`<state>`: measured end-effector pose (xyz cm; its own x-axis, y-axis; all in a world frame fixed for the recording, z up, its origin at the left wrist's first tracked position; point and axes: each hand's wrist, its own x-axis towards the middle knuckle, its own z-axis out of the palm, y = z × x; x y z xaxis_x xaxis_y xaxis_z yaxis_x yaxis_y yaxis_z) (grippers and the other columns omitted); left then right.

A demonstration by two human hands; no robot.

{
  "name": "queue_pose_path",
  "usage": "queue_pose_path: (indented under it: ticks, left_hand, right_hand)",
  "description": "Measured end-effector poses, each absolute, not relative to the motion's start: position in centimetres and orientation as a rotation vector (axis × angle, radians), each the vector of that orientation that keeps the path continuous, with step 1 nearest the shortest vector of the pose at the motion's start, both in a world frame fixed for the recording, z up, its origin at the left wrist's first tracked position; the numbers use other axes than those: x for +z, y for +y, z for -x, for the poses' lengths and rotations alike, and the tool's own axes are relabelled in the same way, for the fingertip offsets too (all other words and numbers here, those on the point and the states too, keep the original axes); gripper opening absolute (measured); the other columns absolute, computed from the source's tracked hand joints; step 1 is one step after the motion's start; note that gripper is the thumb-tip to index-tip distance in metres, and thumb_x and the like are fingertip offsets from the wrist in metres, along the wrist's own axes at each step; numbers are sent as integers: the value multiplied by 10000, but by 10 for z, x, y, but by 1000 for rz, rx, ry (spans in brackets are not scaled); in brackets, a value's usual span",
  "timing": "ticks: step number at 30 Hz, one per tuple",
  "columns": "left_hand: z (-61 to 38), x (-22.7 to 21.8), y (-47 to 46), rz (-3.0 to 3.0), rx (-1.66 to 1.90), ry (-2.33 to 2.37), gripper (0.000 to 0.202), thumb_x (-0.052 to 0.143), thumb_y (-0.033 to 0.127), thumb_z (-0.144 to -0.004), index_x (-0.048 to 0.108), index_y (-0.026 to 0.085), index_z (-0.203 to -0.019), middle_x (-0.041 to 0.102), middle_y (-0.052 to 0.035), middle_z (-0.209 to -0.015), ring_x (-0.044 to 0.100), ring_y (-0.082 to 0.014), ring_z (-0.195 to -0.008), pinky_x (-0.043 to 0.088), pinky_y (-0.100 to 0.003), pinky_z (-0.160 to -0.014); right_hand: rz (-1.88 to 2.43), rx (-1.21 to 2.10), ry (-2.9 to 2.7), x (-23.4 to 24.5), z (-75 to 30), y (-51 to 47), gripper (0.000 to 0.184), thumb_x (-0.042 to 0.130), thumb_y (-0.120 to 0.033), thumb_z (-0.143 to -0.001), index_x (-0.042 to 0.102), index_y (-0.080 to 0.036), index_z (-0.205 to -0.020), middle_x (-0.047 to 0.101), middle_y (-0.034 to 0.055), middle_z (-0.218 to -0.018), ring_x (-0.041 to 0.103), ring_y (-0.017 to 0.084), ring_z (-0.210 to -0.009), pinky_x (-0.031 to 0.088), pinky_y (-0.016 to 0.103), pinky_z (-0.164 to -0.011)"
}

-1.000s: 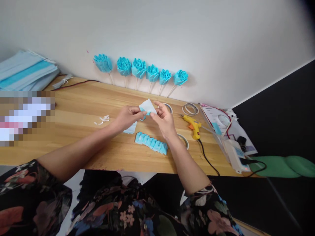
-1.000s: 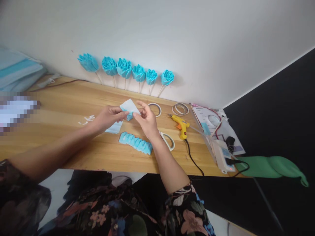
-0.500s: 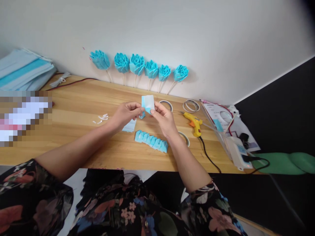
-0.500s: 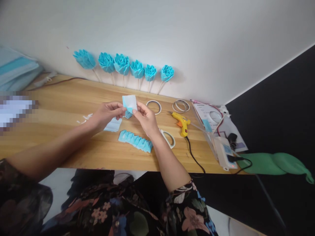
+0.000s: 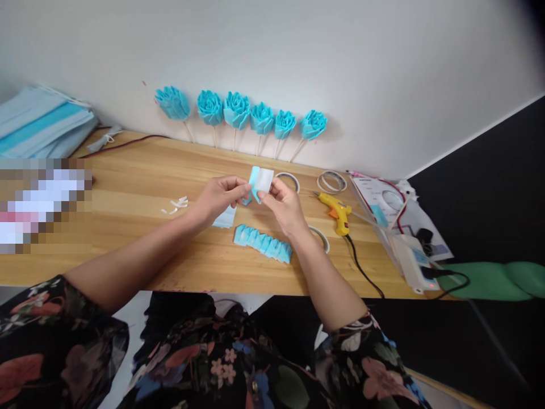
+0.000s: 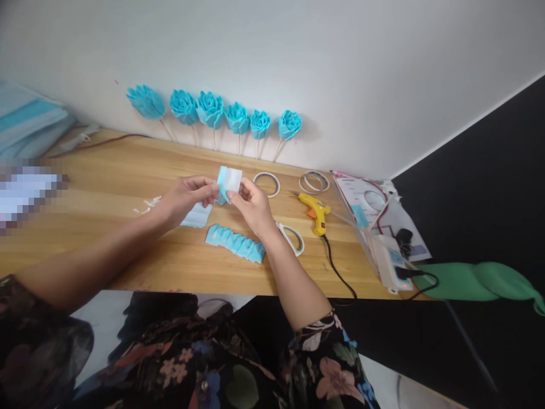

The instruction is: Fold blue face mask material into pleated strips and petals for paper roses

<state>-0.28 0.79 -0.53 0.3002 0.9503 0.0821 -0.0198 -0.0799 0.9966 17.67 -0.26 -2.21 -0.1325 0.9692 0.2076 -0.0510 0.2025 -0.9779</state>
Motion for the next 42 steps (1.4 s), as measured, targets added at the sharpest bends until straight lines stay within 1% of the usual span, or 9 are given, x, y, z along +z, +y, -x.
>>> queue_pose_path:
  ticks: [4,9,12,14,19,26,30,33,42]
  left_hand:
    - [3,-4,8,-1403,1028,922,247,724,390,-751,690,153,-691,673,-24,-668,504,-90,-556,383,-222,-529]
    - [5,-3,8,-1418,978,956,240,696,355,-773,664,156,-643,637,-3,-595,471,-79,-516,388,-223,-541]
    - [5,-3,7,-1470,885,952,226,704,339,-777,663,155,-653,608,12,-563,465,-78,-505,376,-222,-537]
    - [4,-3,7,-1502,825,970,212,713,333,-776,664,156,-669,600,18,-554,470,-78,-500,367,-220,-530]
    - [4,-2,7,-1507,798,970,207,717,338,-781,663,159,-693,622,12,-566,504,-86,-508,406,-220,-544]
    - [4,-2,7,-1386,837,928,196,684,310,-811,675,146,-705,620,0,-564,511,-87,-519,411,-221,-548]
    - [6,-6,9,-1324,845,923,192,685,303,-806,664,146,-699,622,-4,-554,510,-86,-498,390,-219,-518]
    - [7,-9,10,-1271,843,878,201,690,329,-800,675,147,-715,638,-11,-562,517,-87,-494,397,-220,-517]
    - [7,-6,10,-1330,858,848,297,772,447,-740,691,162,-725,655,-17,-589,545,-99,-508,412,-227,-504]
  right_hand:
    - [956,1194,-1368,-21,-176,-3,330,772,-424,-739,655,-235,-983,709,-1,-909,630,170,-858,517,313,-810]
    - [970,1234,-1329,-21,-175,-5,359,757,-515,-741,664,-231,-940,697,1,-903,631,167,-859,521,312,-803]
    - [1002,1250,-1317,-20,-176,-5,385,773,-532,-720,678,-232,-941,682,-12,-860,617,147,-801,519,293,-761]
    - [1024,1244,-1325,-20,-177,-6,378,786,-507,-711,690,-233,-954,675,-21,-838,600,134,-761,510,278,-726]
    - [1020,1143,-1351,-23,-178,-4,244,767,-428,-743,689,-229,-859,646,-36,-777,572,117,-708,488,270,-705]
    - [996,1022,-1445,-25,-182,-2,194,726,-383,-784,711,-250,-925,699,-21,-877,615,141,-791,495,283,-739]
    - [1015,963,-1509,-25,-184,-1,122,666,-267,-779,737,-244,-876,706,-22,-859,599,131,-755,462,276,-715]
    - [1029,926,-1542,-24,-184,-1,150,610,-212,-750,740,-233,-823,712,-15,-862,607,139,-781,458,283,-734]
    - [1044,953,-1517,-23,-182,-3,154,593,-212,-759,731,-238,-823,724,-13,-875,616,144,-785,472,293,-750]
